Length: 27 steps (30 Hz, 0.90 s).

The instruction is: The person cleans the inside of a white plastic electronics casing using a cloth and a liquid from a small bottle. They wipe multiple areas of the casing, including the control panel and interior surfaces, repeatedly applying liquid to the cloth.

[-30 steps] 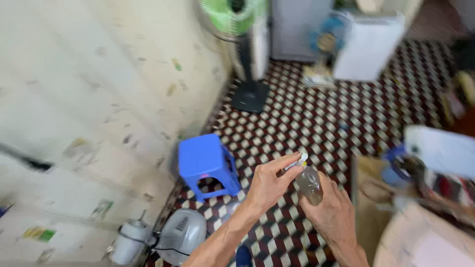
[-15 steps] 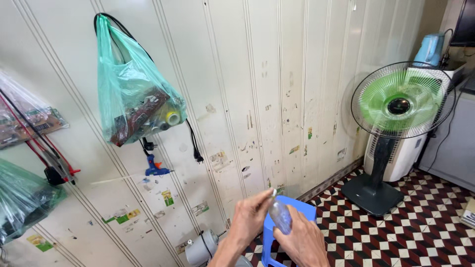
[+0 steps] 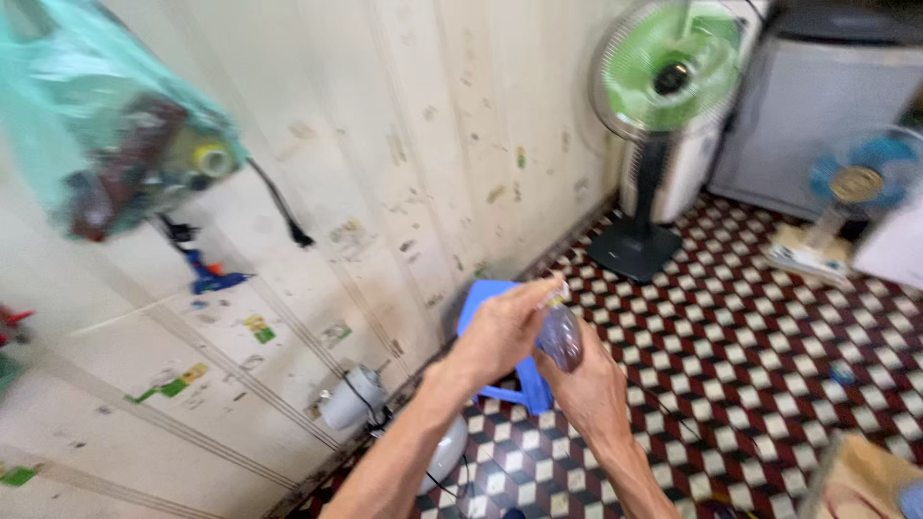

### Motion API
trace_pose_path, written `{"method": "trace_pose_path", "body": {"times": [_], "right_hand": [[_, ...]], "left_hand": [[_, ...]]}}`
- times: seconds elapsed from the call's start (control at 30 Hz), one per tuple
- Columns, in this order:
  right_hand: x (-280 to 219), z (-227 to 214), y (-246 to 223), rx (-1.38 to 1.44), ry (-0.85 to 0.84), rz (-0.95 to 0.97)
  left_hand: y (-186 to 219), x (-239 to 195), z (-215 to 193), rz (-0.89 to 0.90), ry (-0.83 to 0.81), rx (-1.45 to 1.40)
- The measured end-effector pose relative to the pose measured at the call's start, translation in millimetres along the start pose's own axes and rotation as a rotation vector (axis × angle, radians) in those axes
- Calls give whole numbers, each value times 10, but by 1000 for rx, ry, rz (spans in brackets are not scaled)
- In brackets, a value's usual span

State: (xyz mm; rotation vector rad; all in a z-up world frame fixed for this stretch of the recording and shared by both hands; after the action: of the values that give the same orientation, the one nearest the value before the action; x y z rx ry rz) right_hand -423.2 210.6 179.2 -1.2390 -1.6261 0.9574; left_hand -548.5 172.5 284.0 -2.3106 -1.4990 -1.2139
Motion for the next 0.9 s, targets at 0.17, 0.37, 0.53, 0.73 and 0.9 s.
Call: {"method": "trace_pose_path", "body": {"times": [0.17,0.37,0.53,0.73,0.9], "right_hand": [[-188,-393,-249,32,85,-91],[-252,-582,-146,96,110,11],[-251,-579,-132,126,114,42],[-163,-522,18,181,150,53],[-38,-685,399,99,305,145]], "left_hand": [[-173,-24,318,-436,-304,-269],[-189,-61,681,-756,-113,-1181],[-218,-138,775,-899,-63,-1439],[-353,-139,1020,-976,-46,-1581],[-310,21,1542,-952,-226,-1636]]}}
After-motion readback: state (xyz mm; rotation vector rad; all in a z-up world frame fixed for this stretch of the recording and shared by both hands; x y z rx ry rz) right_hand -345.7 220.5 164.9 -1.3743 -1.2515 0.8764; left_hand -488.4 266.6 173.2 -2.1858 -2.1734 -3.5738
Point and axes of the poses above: each hand's wrist, its own x-axis towards the middle knuckle, its own z-axis out of the palm, y = z × x, the point moved 10 cm from there along x, towards the middle knuckle, and after that the axes turned 10 degrees about x, right-handed, at the moved point
